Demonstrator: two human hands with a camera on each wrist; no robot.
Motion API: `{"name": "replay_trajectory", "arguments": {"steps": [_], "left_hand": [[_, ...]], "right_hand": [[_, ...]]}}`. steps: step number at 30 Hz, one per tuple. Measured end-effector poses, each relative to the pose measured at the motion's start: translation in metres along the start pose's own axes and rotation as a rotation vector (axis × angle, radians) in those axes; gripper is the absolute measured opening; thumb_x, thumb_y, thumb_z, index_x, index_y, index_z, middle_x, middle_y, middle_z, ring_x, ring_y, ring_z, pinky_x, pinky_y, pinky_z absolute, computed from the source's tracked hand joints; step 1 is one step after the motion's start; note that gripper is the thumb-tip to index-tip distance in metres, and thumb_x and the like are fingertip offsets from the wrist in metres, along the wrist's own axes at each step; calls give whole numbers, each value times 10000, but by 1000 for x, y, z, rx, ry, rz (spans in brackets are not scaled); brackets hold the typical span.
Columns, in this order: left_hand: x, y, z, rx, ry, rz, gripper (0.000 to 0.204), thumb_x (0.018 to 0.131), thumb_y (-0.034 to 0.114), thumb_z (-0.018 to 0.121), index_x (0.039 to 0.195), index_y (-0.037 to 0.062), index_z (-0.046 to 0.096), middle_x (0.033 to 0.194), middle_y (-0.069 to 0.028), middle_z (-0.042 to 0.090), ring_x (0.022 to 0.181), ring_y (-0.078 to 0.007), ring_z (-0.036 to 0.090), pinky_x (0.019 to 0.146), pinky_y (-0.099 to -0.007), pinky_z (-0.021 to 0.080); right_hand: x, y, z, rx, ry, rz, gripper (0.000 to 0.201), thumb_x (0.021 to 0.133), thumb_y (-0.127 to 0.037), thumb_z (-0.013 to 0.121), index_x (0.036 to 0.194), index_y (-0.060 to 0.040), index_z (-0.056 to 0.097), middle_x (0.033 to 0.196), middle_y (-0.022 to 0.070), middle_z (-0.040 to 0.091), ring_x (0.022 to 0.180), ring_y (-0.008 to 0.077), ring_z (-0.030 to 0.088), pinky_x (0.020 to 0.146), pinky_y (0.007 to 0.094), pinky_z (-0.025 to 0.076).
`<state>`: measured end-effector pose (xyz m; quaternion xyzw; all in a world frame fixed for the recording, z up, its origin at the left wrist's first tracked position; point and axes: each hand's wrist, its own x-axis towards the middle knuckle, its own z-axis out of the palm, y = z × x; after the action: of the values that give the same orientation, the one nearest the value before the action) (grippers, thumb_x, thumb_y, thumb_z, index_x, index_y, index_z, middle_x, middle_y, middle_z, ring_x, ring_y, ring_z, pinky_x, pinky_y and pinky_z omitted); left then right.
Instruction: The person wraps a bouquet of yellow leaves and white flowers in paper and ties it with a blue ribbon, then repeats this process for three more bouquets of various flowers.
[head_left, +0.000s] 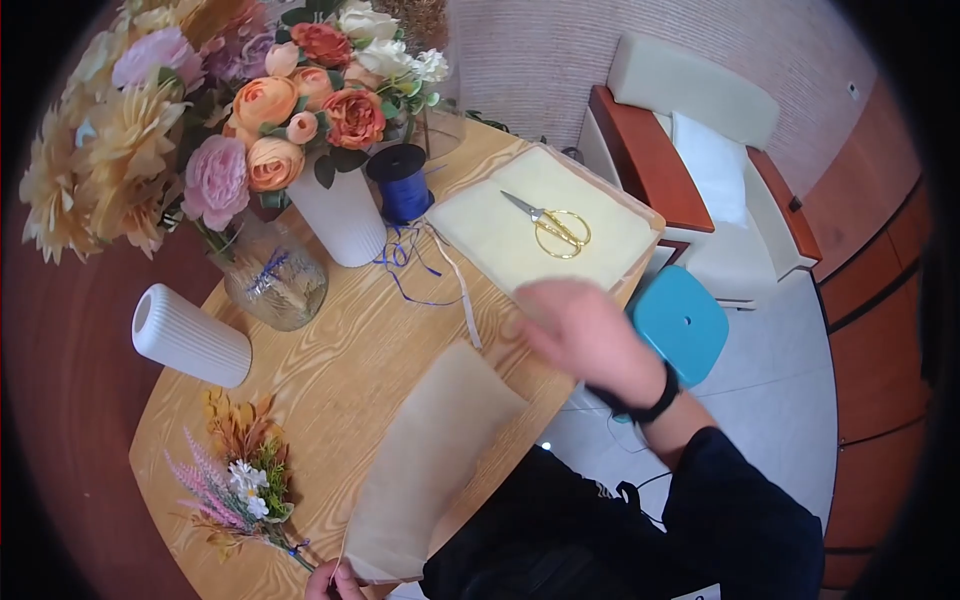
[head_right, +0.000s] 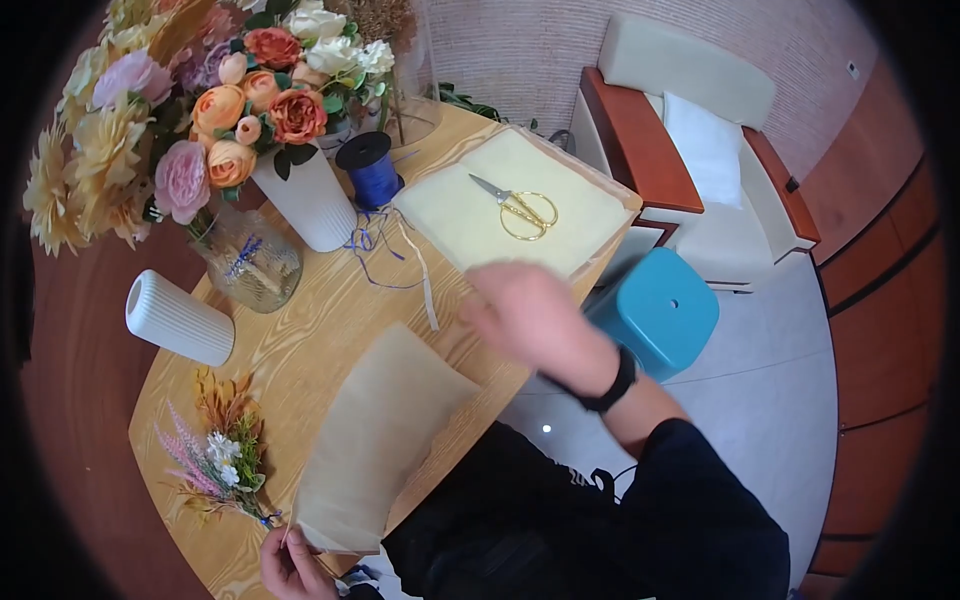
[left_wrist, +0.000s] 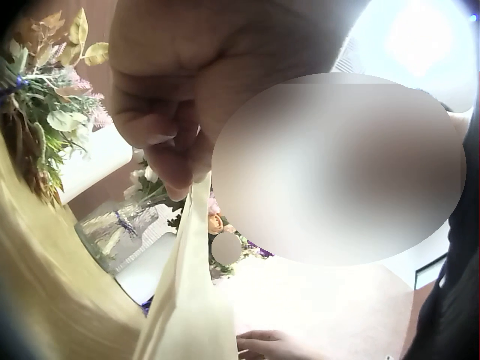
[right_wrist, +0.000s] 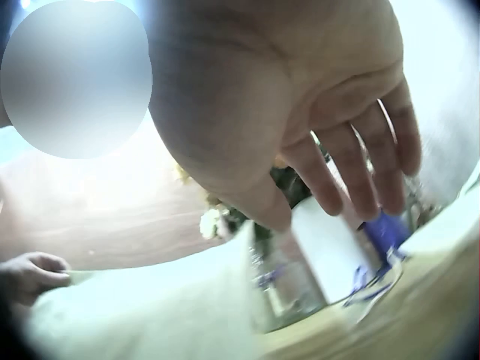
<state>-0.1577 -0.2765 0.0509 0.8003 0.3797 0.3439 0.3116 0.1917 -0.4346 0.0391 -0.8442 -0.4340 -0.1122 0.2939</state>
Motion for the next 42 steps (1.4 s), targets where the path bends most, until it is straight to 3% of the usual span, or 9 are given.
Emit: {"name": "replay_trajectory", "arguments": {"steps": [7, 11, 13, 17, 20, 26, 33, 37, 42], "left_hand": [[21, 35, 17, -91, -77, -18, 84, 939, -15, 595, 933, -79, 650, 762, -56, 612, 648, -98, 498, 590, -224, 414], [32, 59, 45, -339, -99, -197, 112, 946, 51, 593, 944, -61, 606, 752, -22, 595, 627, -61, 508, 545, -210, 404], [45, 65, 55, -229, -211, 11, 96, 929, 33, 614, 966, -53, 633, 763, -7, 606, 630, -44, 519, 554, -187, 402], [65, 90, 91, -398, -306, -99, 111, 907, 41, 651, 968, -46, 684, 691, 1, 596, 599, -37, 501, 542, -190, 384], [86, 98, 124, -542, -373, -175, 109, 930, 59, 632, 984, -27, 674, 675, 40, 567, 579, -9, 454, 520, -183, 345], [133, 97, 210, -753, -451, -271, 161, 973, 139, 590, 1034, -3, 634, 666, 43, 571, 540, -11, 458, 477, -188, 335], [154, 114, 300, -778, -504, -372, 209, 978, 175, 576, 1078, -3, 618, 622, -12, 569, 438, -73, 478, 391, -227, 338], [149, 113, 302, -735, -557, -387, 366, 922, 150, 642, 1235, -15, 547, 823, -65, 616, 573, -95, 596, 441, -223, 418], [110, 104, 241, -452, -540, 23, 440, 882, 122, 681, 1280, 14, 526, 1043, -71, 627, 698, -89, 623, 526, -216, 467]], "right_hand": [[54, 108, 8, -354, -159, 217, 179, 814, -110, 577, 918, 27, 625, 826, 219, 665, 813, 380, 663, 734, 469, 537], [64, 132, 25, -425, -222, 219, 158, 788, -17, 545, 932, 22, 599, 818, 236, 664, 807, 383, 672, 714, 478, 544], [67, 134, 26, -399, -225, 249, 189, 767, -25, 586, 948, 29, 570, 814, 247, 659, 814, 400, 665, 724, 494, 539], [76, 133, 0, -315, -321, 260, 250, 726, -104, 663, 916, 23, 561, 818, 246, 658, 815, 406, 656, 712, 489, 522], [74, 149, -18, -129, -307, 325, 263, 702, -135, 698, 874, 3, 555, 782, 209, 651, 777, 358, 658, 680, 442, 506], [59, 175, -90, -30, 258, 384, 218, 734, -90, 686, 845, -14, 515, 664, 121, 574, 585, 209, 556, 579, 331, 461], [42, 123, -116, 160, 245, 278, 198, 755, 28, 625, 842, -35, 459, 686, -31, 472, 631, 12, 415, 548, 190, 356], [43, 106, -78, 22, 11, 154, 183, 758, -27, 633, 875, -22, 493, 635, 110, 547, 590, 244, 581, 570, 347, 457], [59, 100, -38, 26, -126, 132, 194, 776, -64, 643, 913, -22, 511, 697, 215, 599, 684, 405, 608, 617, 448, 472]]}}
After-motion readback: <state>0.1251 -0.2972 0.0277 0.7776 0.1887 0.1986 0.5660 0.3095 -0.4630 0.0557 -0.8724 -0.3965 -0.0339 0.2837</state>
